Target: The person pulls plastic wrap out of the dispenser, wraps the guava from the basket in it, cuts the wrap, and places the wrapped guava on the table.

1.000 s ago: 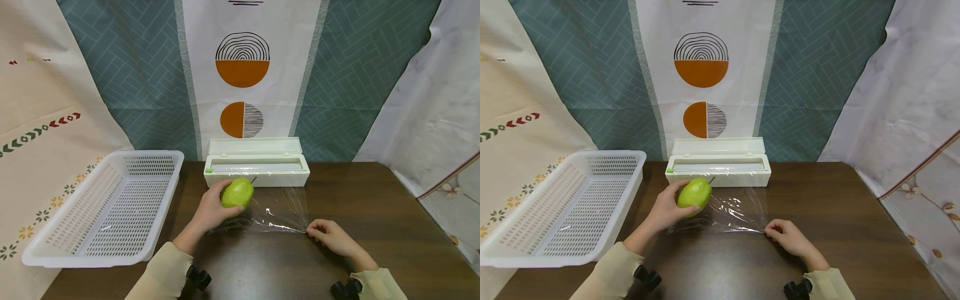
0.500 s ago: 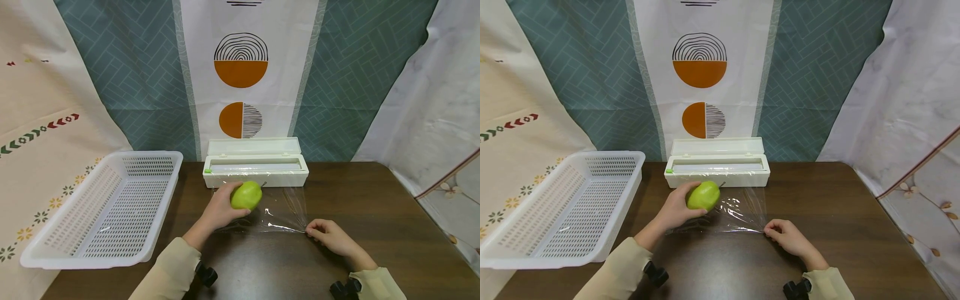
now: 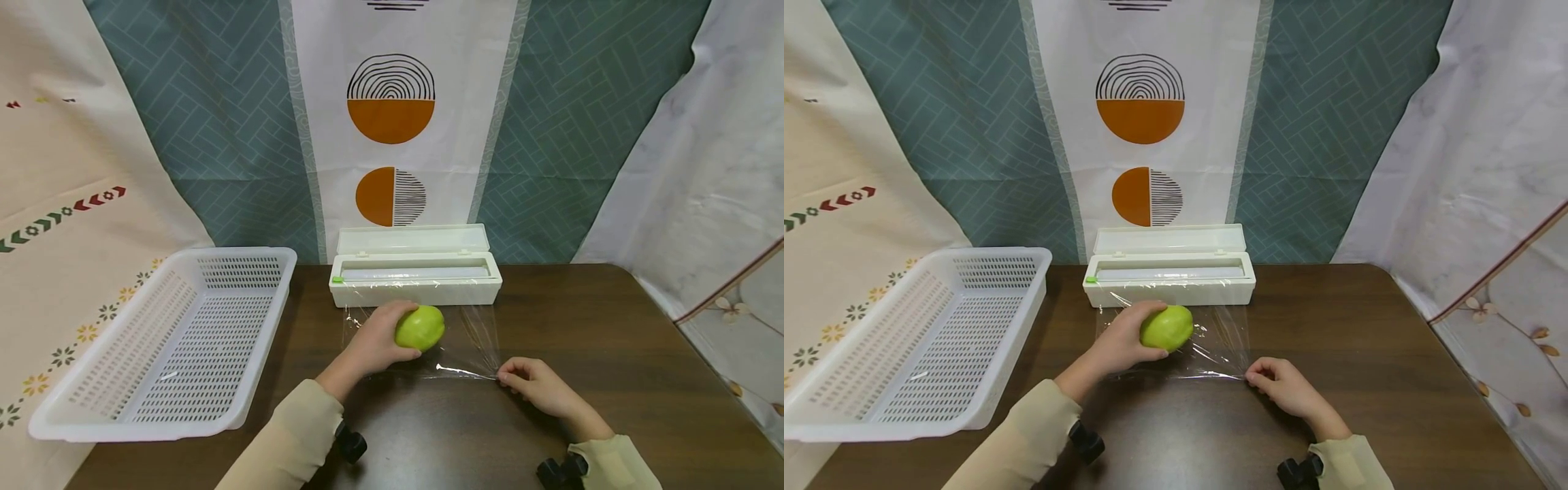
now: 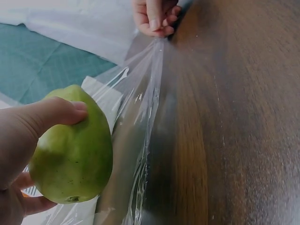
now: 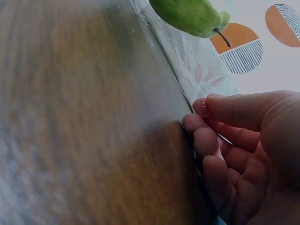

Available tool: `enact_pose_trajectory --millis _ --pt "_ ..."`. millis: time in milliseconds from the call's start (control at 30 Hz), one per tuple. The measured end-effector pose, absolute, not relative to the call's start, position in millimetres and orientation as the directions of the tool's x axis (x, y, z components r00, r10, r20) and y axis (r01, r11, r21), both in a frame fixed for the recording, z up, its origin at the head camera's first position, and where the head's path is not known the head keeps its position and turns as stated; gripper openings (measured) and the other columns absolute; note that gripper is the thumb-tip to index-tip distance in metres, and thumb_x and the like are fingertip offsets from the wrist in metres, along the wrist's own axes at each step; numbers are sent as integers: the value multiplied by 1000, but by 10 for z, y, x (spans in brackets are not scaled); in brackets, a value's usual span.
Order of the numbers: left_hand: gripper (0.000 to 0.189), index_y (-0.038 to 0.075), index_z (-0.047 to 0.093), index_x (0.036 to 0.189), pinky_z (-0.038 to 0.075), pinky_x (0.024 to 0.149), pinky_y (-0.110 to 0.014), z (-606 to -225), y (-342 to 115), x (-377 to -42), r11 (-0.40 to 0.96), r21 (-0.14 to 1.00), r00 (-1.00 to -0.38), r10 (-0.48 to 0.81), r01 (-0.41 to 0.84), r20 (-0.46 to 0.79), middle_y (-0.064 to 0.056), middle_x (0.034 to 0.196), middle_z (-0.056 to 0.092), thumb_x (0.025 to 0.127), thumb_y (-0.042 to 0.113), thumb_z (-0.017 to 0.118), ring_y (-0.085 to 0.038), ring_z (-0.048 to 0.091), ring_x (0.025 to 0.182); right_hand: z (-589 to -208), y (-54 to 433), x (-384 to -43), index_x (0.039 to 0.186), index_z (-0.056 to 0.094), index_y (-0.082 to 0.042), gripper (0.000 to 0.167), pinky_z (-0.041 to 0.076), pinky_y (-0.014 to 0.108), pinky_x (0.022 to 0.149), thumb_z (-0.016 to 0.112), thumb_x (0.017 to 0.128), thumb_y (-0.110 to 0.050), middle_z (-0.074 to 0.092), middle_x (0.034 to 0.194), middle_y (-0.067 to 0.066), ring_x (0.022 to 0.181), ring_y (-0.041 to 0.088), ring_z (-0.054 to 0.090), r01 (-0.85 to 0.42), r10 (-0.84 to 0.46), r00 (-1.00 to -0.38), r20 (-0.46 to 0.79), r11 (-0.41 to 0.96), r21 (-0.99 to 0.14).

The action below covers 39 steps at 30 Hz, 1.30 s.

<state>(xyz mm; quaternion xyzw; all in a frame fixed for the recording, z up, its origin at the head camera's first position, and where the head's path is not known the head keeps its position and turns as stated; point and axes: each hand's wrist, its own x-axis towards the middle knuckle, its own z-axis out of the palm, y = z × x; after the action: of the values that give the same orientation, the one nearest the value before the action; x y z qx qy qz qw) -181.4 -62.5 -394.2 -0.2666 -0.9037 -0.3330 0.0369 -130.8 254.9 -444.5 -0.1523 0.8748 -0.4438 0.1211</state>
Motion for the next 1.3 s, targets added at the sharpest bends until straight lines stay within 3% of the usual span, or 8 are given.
enact_pose_trajectory --millis 467,867,1167,1300 --pt "76 18 48 136 40 101 -49 -3991 -535 -1854 699 501 -840 530 511 116 -5 140 49 69 28 83 -28 47 126 -4479 2529 -1317 94 64 -5 21 45 24 53 56 95 -25 60 82 4 67 4 50 -161 -378 -923 -76 558 -814" --pt "86 21 36 147 33 105 -58 -4021 -575 -1822 707 492 -837 541 507 85 -10 154 29 74 33 80 -33 34 137 -4458 2517 -1303 94 65 -5 19 44 23 52 57 94 -23 60 82 4 68 4 50 -164 -384 -921 -63 529 -832" --pt "88 13 32 147 37 105 -50 -4105 -753 -1736 682 556 -854 509 475 105 -11 148 38 76 31 79 -32 40 133 -4448 2544 -1311 95 65 -6 18 45 24 52 58 94 -22 62 84 5 68 4 52 -173 -378 -925 -49 531 -829" --pt "93 7 28 148 38 105 -49 -4146 -876 -1689 697 577 -873 485 426 59 -13 145 41 74 30 80 -31 41 133 -4441 2556 -1314 95 65 -6 17 45 24 53 58 94 -22 62 85 5 69 5 52 -174 -383 -922 -51 530 -830"
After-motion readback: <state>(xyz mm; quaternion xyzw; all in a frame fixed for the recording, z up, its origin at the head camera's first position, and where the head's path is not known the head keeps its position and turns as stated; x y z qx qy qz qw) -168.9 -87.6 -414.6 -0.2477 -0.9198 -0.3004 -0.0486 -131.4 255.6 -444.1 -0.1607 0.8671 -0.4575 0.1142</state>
